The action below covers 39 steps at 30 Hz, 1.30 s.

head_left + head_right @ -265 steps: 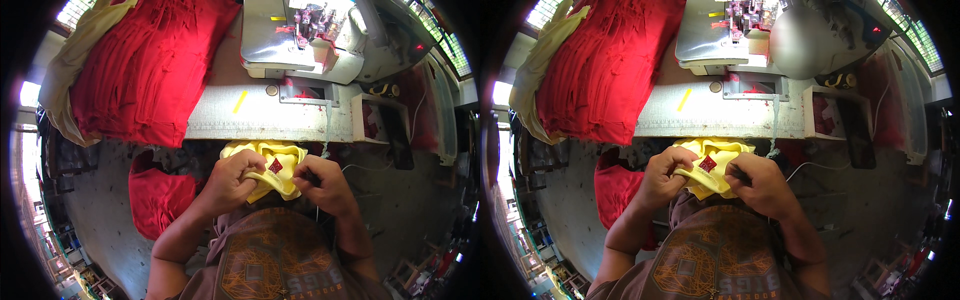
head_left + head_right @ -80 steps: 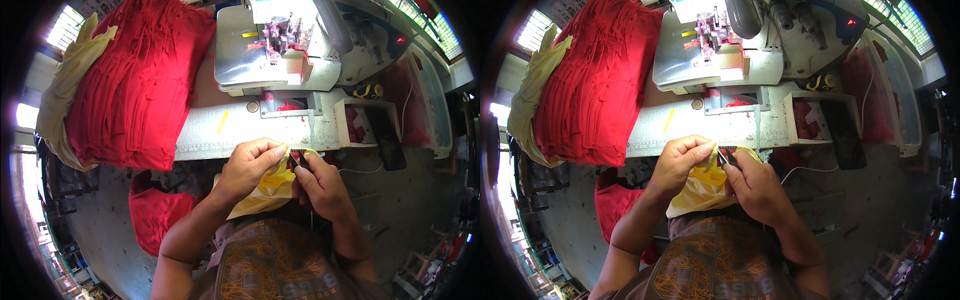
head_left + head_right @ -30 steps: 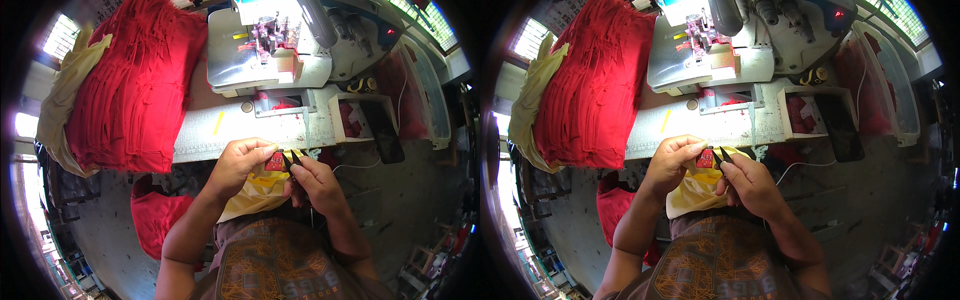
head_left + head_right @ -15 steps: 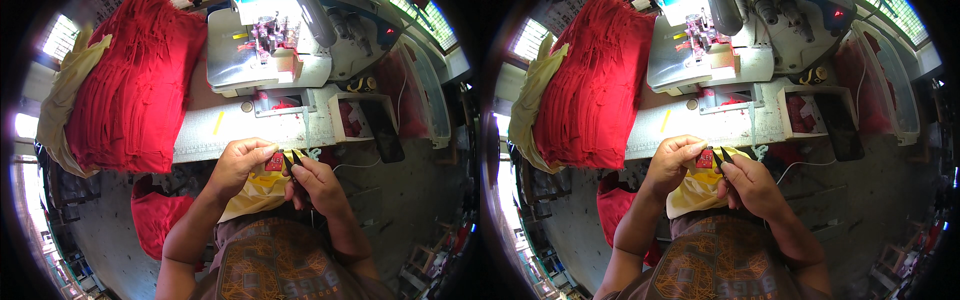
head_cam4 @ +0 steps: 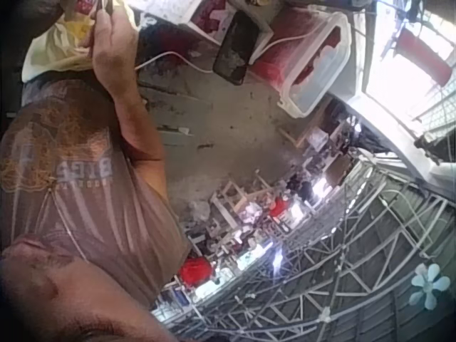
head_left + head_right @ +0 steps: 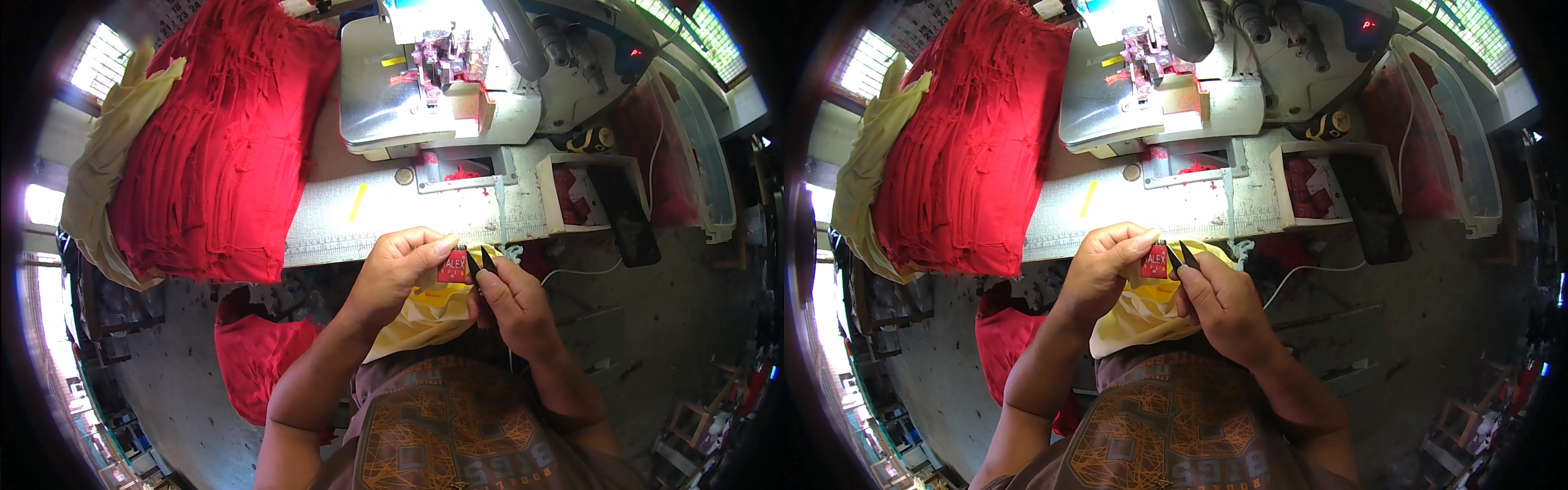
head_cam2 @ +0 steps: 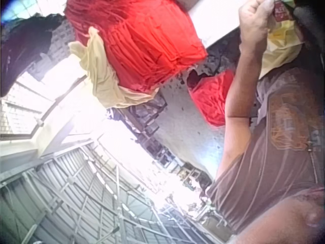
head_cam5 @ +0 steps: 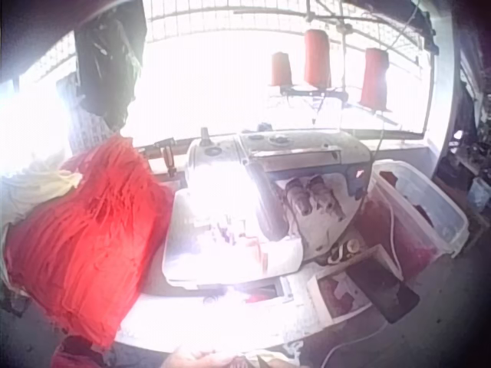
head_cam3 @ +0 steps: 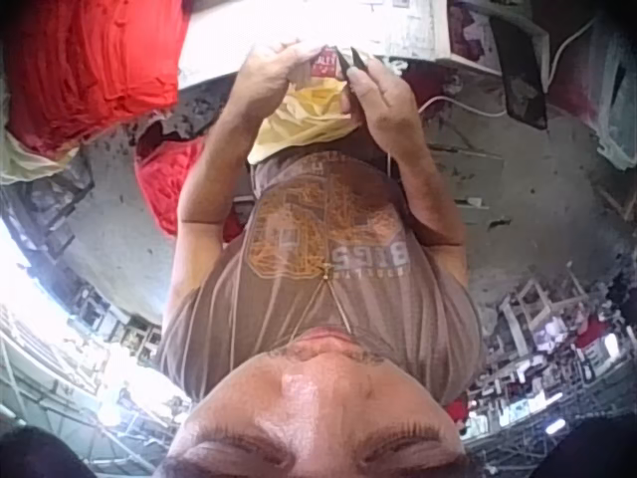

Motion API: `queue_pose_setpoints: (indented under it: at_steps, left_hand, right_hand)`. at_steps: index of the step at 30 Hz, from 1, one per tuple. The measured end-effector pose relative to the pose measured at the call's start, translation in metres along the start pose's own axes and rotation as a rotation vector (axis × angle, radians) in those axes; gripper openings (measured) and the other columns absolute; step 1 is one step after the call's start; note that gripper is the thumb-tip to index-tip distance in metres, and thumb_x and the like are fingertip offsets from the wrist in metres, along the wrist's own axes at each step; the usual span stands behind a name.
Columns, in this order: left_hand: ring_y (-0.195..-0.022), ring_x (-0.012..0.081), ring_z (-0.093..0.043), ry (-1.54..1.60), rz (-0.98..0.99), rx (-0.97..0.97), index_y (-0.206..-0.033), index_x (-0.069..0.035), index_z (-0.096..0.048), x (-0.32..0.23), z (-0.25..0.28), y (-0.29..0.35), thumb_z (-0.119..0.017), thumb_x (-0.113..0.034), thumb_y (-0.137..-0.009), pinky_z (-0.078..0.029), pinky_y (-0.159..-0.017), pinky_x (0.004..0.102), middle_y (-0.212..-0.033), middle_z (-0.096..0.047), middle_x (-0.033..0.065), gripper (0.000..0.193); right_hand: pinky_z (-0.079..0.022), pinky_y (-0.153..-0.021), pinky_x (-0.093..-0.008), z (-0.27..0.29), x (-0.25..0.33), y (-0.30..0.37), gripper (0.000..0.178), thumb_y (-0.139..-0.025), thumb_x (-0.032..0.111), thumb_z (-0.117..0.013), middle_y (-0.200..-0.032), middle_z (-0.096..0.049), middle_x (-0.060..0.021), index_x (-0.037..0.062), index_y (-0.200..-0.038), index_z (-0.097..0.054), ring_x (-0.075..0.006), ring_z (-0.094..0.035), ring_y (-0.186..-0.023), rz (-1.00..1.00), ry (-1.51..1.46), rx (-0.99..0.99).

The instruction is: The person holds a yellow piece of fabric and uses scissors to trim loose threads and edges. The person repeatedly cuts small pieces of thread from the fabric and discards them while working at a sewing station.

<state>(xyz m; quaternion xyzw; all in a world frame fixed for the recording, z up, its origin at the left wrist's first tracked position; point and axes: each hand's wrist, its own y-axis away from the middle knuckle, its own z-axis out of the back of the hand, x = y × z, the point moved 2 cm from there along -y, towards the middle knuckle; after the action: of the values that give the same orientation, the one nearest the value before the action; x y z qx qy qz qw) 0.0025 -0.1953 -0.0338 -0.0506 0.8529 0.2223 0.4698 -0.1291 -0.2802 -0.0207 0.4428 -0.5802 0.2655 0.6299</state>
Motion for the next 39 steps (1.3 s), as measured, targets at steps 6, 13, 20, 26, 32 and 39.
queue_pose_setpoints:
  at_steps: [6, 13, 20, 26, 32, 39]
  left_hand:
    - [-0.066, 0.005, -0.05, -0.132, -0.043, -0.037, -0.085, 0.001, -0.056, 0.003, -0.006, 0.004, -0.051, -0.02, -0.083, -0.04, -0.06, 0.0174, -0.075, -0.056, 0.0024, 0.022]
    - [-0.067, 0.0046, -0.049, -0.187, -0.085, -0.059, -0.085, 0.003, -0.057, 0.003, -0.007, 0.003, -0.051, -0.02, -0.083, -0.04, -0.061, 0.0179, -0.075, -0.056, 0.0019, 0.024]
    - [-0.067, 0.0045, -0.049, -0.222, -0.113, -0.077, -0.085, 0.002, -0.058, 0.003, -0.004, 0.003, -0.051, -0.02, -0.083, -0.041, -0.061, 0.0182, -0.074, -0.056, 0.0019, 0.024]
    - [-0.067, 0.0053, -0.05, -0.261, -0.137, -0.059, -0.084, 0.003, -0.058, -0.001, -0.007, 0.005, -0.052, -0.02, -0.083, -0.041, -0.061, 0.0183, -0.074, -0.056, 0.0022, 0.024]
    - [-0.068, 0.0053, -0.05, -0.282, -0.145, -0.058, -0.085, 0.003, -0.058, -0.002, -0.005, 0.005, -0.052, -0.02, -0.083, -0.041, -0.062, 0.0186, -0.074, -0.057, 0.0022, 0.023]
    - [-0.067, 0.0046, -0.049, -0.32, -0.114, -0.025, -0.085, 0.002, -0.058, -0.005, -0.004, 0.006, -0.051, -0.019, -0.083, -0.041, -0.061, 0.0181, -0.073, -0.056, 0.0024, 0.022]
  right_hand:
    - [-0.034, -0.044, -0.0194, 0.0, 0.0, -0.002, 0.019, -0.084, 0.019, -0.044, -0.057, -0.051, -0.0023, 0.0012, -0.079, -0.049, -0.0043, -0.044, -0.049, 0.064, 0.358, -0.084]
    - [-0.039, -0.047, -0.0339, 0.001, 0.003, 0.0, 0.023, -0.08, 0.021, -0.052, -0.058, -0.051, -0.0171, -0.0019, -0.074, -0.048, -0.0281, -0.053, -0.052, 0.049, 0.392, -0.11]
    - [-0.04, -0.048, -0.0331, 0.002, 0.011, 0.003, 0.023, -0.079, 0.02, -0.053, -0.06, -0.052, -0.0175, -0.0024, -0.075, -0.048, -0.028, -0.054, -0.053, 0.012, 0.42, -0.076]
    - [-0.04, -0.048, -0.0333, 0.001, 0.011, 0.002, 0.023, -0.079, 0.02, -0.052, -0.062, -0.053, -0.0182, -0.003, -0.076, -0.047, -0.0292, -0.054, -0.054, 0.063, 0.449, -0.075]
    - [-0.04, -0.049, -0.0348, 0.001, 0.011, 0.0, 0.023, -0.079, 0.02, -0.052, -0.063, -0.053, -0.0187, -0.003, -0.077, -0.047, -0.0313, -0.055, -0.057, 0.017, 0.44, -0.063]
    - [-0.041, -0.049, -0.0342, 0.0, 0.013, 0.001, 0.021, -0.079, 0.019, -0.053, -0.063, -0.053, -0.0177, -0.0018, -0.077, -0.048, -0.0313, -0.055, -0.057, 0.139, 0.485, -0.061]
